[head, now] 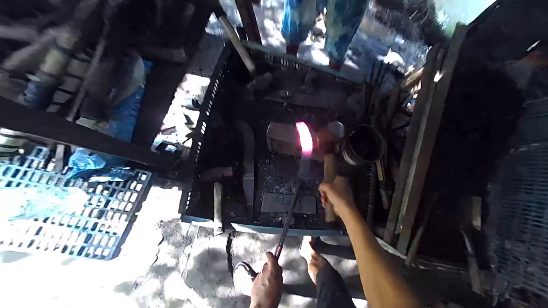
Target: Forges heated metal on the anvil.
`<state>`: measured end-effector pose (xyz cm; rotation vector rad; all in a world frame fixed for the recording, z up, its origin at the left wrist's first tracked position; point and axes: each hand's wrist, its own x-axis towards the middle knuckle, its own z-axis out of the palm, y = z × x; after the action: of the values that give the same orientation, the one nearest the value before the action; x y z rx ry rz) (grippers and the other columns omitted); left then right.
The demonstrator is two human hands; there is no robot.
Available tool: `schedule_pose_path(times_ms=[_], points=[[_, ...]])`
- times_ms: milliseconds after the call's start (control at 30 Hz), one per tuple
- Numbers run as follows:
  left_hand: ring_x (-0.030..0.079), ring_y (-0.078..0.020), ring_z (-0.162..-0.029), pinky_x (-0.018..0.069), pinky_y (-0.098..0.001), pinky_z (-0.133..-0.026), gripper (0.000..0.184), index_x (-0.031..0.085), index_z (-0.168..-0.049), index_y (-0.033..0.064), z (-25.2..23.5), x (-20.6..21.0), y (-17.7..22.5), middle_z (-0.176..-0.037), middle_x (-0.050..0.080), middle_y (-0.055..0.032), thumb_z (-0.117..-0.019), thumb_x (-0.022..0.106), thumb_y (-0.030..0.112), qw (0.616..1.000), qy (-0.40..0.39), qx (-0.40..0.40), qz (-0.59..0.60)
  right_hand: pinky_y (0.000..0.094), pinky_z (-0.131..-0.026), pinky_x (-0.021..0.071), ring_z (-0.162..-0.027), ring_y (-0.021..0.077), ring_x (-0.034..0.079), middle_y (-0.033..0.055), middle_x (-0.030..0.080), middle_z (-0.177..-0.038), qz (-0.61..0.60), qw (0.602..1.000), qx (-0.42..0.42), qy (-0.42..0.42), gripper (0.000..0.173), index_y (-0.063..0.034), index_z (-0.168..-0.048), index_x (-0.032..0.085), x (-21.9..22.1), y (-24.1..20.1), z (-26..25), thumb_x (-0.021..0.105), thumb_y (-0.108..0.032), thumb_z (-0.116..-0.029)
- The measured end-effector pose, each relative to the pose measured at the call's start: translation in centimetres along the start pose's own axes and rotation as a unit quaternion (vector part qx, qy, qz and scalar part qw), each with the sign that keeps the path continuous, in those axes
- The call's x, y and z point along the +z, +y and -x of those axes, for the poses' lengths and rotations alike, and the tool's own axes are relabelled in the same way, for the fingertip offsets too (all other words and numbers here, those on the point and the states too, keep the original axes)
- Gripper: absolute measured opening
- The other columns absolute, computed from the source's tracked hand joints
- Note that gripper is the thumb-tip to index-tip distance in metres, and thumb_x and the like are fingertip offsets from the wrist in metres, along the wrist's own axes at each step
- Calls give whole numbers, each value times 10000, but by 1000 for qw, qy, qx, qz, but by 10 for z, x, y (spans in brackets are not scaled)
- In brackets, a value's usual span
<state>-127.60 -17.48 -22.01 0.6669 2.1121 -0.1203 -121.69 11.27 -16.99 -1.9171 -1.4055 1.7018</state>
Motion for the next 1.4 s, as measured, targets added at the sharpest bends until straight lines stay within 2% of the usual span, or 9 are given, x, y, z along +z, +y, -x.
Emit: schedule_pose_path(times_ms=[267, 433, 667, 833, 1000, 1100, 1200, 1333, 1400], points=[[732, -402, -1007, 591, -593, -826, 462, 417, -1486, 107, -19, 6, -27, -1092, 730, -202, -1057, 449, 277, 999, -12, 16, 38, 396, -562, 617, -606, 191, 676, 75, 690, -823, 206, 922, -311, 102, 412, -15, -1239, 583, -140, -201, 218, 739, -162, -886], [742, -376, -971, 597, -571, -798, 418, 478, -1415, 117, -27, 10, -32, -1035, 741, -172, -1036, 481, 293, 999, -27, -11, 19, 355, -504, 613, -559, 145, 653, -15, 635, -763, 136, 804, -551, 179, 345, -56, -1092, 549, -138, -289, 152, 743, -228, -865], [750, -368, -901, 600, -553, -742, 391, 510, -1371, 113, -24, -3, -36, -972, 744, -158, -1032, 505, 307, 999, -26, -10, -30, 347, -425, 515, -463, 178, 562, 92, 566, -652, 25, 990, -139, 19, 288, 9, -1149, 547, 51, 12, -30, 671, -93, -909], [737, -406, -948, 588, -606, -777, 407, 509, -1384, 124, -11, -27, -39, -1024, 741, -185, -1035, 484, 332, 1000, -8, 13, -20, 375, -510, 564, -527, 188, 606, 80, 618, -707, 114, 977, -178, -8, 334, -9, -1167, 580, -42, -147, 111, 705, -121, -879], [727, -415, -1022, 587, -598, -829, 397, 482, -1428, 125, -36, -1, -44, -1098, 735, -197, -1072, 403, 282, 1000, -7, 2, -6, 406, -822, 552, -779, 239, 617, 110, 611, -937, 263, 921, -183, 221, 393, -45, -1304, 533, -85, -323, 260, 705, -76, -952], [739, -397, -987, 594, -591, -804, 390, 498, -1411, 140, -42, 10, -42, -1056, 745, -182, -1061, 424, 293, 1000, -9, -9, -8, 318, -538, 597, -585, 103, 631, -15, 620, -792, 241, 793, -528, 185, 404, -57, -1121, 584, -157, -341, 192, 729, -355, -890], [740, -396, -973, 591, -587, -795, 396, 508, -1409, 141, -47, 30, -33, -1045, 748, -179, -1070, 408, 319, 999, -26, -38, -7, 434, -593, 610, -665, 210, 665, 111, 648, -860, 157, 767, -567, 255, 440, 56, -1171, 556, -100, -277, 108, 697, -285, -931], [751, -381, -868, 601, -554, -716, 333, 545, -1332, 108, -35, 41, -23, -934, 747, -162, -1062, 444, 276, 999, 1, -29, -16, 388, -486, 560, -546, 184, 623, 104, 642, -762, 88, 948, -263, 159, 382, 9, -1228, 564, 19, -6, -19, 701, -124, -897], [751, -390, -864, 600, -559, -722, 337, 526, -1341, 106, -3, 19, -16, -931, 746, -168, -1060, 445, 273, 1000, -3, -22, -21, 338, -417, 527, -450, 177, 558, 91, 555, -643, 31, 996, -73, 30, 257, 10, -1098, 536, 18, 18, -20, 663, -24, -877]])
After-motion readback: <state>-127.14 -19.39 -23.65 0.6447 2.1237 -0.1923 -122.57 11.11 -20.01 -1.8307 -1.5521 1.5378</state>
